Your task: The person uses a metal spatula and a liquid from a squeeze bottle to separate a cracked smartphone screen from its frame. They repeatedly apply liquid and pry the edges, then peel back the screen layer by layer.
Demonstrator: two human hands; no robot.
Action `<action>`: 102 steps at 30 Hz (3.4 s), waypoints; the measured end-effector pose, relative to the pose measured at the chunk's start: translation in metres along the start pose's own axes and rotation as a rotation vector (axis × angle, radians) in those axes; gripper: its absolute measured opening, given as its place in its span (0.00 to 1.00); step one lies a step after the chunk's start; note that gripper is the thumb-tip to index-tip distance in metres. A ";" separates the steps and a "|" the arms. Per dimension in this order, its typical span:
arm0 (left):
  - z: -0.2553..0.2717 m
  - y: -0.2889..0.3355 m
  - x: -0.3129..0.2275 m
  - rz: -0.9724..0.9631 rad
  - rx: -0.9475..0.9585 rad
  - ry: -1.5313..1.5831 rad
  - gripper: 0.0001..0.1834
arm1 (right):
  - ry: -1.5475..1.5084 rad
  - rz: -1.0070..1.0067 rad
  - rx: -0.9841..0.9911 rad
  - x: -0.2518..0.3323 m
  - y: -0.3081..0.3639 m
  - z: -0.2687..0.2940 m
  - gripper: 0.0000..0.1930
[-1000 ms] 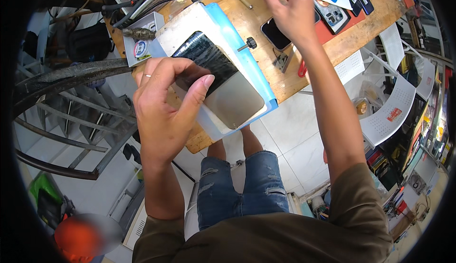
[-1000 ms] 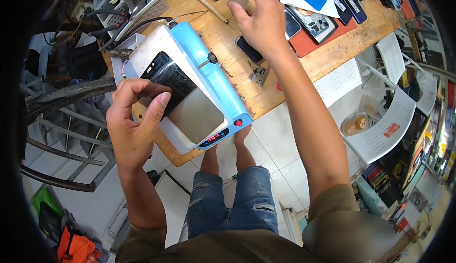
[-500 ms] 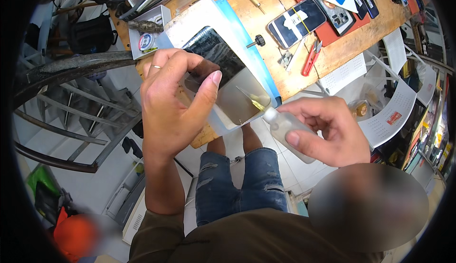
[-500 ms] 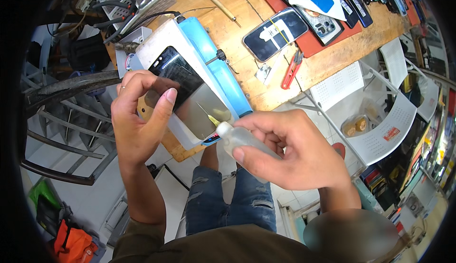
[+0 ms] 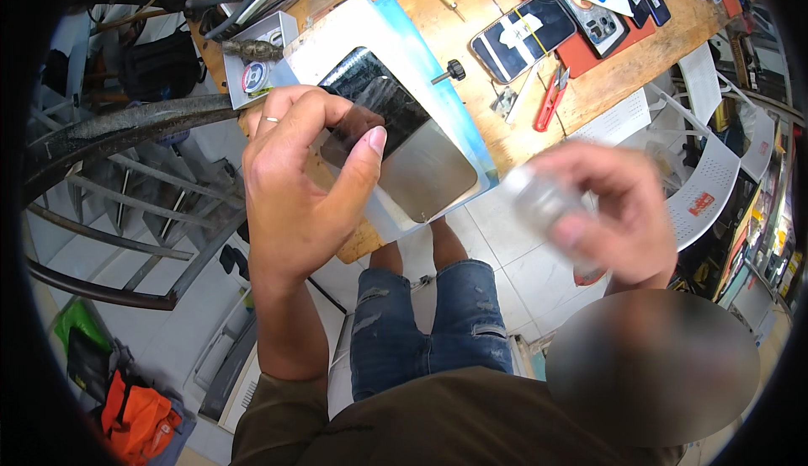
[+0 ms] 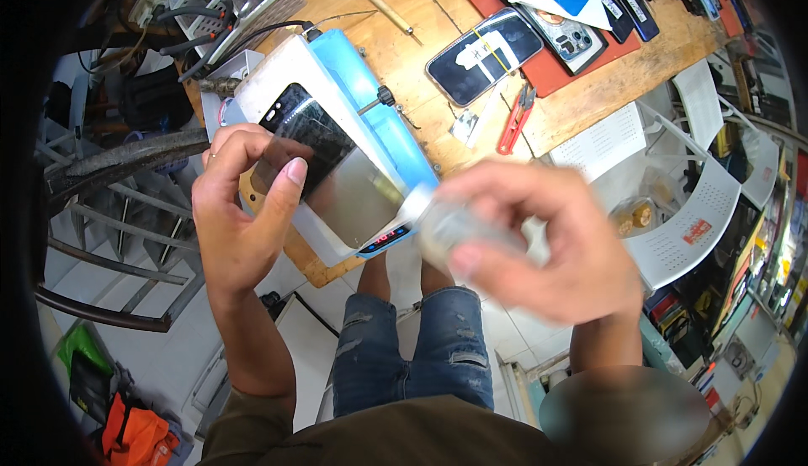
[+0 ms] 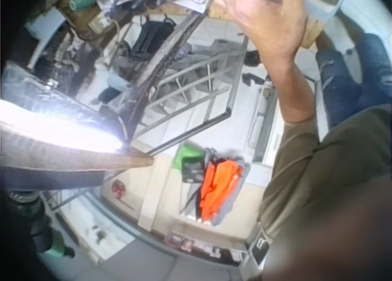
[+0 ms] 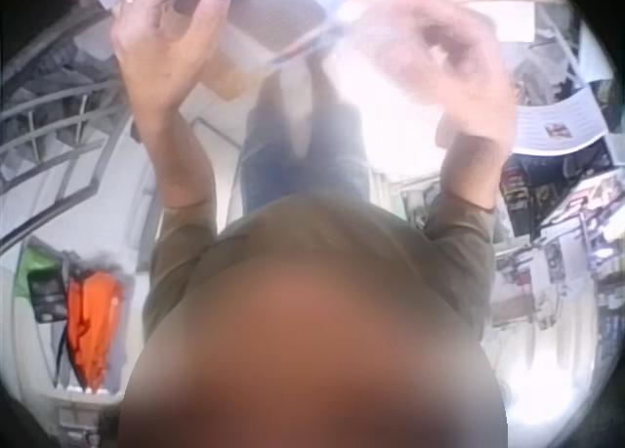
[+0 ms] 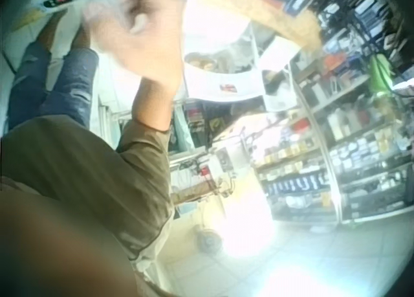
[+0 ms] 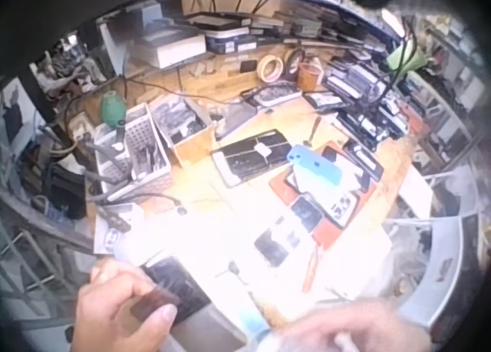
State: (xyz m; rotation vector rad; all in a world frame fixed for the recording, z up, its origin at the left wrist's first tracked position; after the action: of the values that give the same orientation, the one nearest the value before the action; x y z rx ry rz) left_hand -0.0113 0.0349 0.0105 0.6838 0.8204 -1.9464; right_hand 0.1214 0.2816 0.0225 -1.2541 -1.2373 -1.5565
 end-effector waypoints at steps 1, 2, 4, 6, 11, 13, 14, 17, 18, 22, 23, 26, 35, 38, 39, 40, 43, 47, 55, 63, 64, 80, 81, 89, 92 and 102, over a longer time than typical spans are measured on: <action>0.000 0.000 0.000 -0.001 0.000 0.001 0.07 | 0.053 0.052 -0.080 0.004 -0.008 0.010 0.18; -0.001 0.000 0.000 -0.002 0.001 0.002 0.07 | 0.119 0.091 -0.207 0.009 -0.016 0.023 0.20; -0.001 0.001 -0.001 0.003 0.000 -0.009 0.07 | 0.151 0.224 -0.386 -0.007 -0.057 0.031 0.24; -0.001 0.001 -0.002 0.004 -0.010 -0.011 0.07 | 0.390 0.449 -0.461 -0.027 -0.114 0.027 0.20; -0.002 0.004 -0.002 0.020 -0.043 -0.015 0.07 | 0.607 0.639 -0.595 -0.101 -0.195 0.003 0.25; -0.001 0.004 -0.001 0.031 -0.039 -0.013 0.08 | 0.638 0.677 -0.635 -0.110 -0.202 -0.002 0.26; -0.001 0.004 -0.001 0.029 -0.041 -0.015 0.08 | 0.724 0.730 -0.661 -0.105 -0.199 -0.005 0.25; -0.002 0.003 0.000 0.015 -0.055 0.008 0.08 | 0.734 0.660 -0.831 -0.072 -0.143 0.000 0.21; -0.002 0.003 0.001 0.031 -0.049 0.019 0.08 | 0.673 0.769 -0.771 -0.051 -0.120 -0.004 0.21; -0.003 0.001 0.003 0.018 -0.033 0.017 0.09 | 0.745 0.924 -0.252 0.004 -0.010 -0.051 0.24; -0.004 0.001 0.003 -0.006 -0.034 0.008 0.09 | 0.722 0.848 -0.052 0.005 0.004 -0.067 0.26; -0.003 0.002 0.002 -0.010 -0.027 -0.012 0.09 | 0.860 0.813 0.085 -0.005 0.018 -0.090 0.30; -0.002 -0.003 0.004 -0.077 -0.057 -0.048 0.08 | 1.013 0.760 0.112 -0.016 0.021 -0.097 0.36; -0.002 -0.004 0.005 -0.097 -0.073 -0.113 0.09 | 1.040 0.747 0.148 -0.017 0.022 -0.098 0.37; -0.002 -0.005 0.006 -0.096 -0.075 -0.121 0.09 | 1.042 0.743 0.149 -0.016 0.022 -0.097 0.37; -0.003 -0.006 0.007 -0.096 -0.076 -0.129 0.09 | 1.045 0.739 0.152 -0.016 0.022 -0.098 0.37; -0.002 -0.006 0.007 -0.079 -0.052 -0.173 0.10 | 1.052 0.731 0.158 -0.015 0.022 -0.098 0.38; -0.002 -0.008 0.009 -0.057 -0.041 -0.197 0.10 | 1.049 0.715 0.176 -0.015 0.023 -0.098 0.38; -0.004 -0.010 0.012 -0.096 -0.114 -0.220 0.09 | 1.042 0.720 0.182 -0.013 0.022 -0.097 0.39; -0.003 -0.013 0.017 -0.081 -0.116 -0.227 0.09 | 1.010 0.735 0.179 -0.012 0.022 -0.097 0.38; -0.003 -0.013 0.018 -0.080 -0.115 -0.227 0.09 | 1.011 0.734 0.181 -0.012 0.022 -0.097 0.38; -0.001 -0.019 0.018 -0.056 -0.107 -0.262 0.11 | 1.021 0.719 0.183 -0.013 0.024 -0.098 0.38; 0.000 -0.020 0.018 -0.056 -0.109 -0.265 0.11 | 1.020 0.718 0.182 -0.013 0.024 -0.098 0.38; 0.002 -0.023 0.019 -0.063 -0.110 -0.278 0.11 | 1.024 0.703 0.193 -0.012 0.024 -0.099 0.38; 0.002 -0.024 0.020 -0.065 -0.120 -0.273 0.11 | 1.020 0.698 0.194 -0.012 0.024 -0.099 0.38; 0.003 -0.027 0.025 -0.059 -0.144 -0.255 0.09 | 1.033 0.700 0.195 -0.011 0.024 -0.098 0.39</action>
State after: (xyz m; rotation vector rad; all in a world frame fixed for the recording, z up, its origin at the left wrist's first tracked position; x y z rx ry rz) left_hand -0.0471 0.0303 0.0017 0.3206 0.8189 -1.9552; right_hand 0.1245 0.1802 0.0126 -0.4871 -0.2166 -1.2072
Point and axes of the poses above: each hand's wrist, its own y-axis away from the middle knuckle, its own z-axis out of the back of the hand, x = y × z, the point moved 4 cm from there along -y, towards the middle knuckle, and after that the axes turned 14 degrees about -x, right-handed, at the moved point
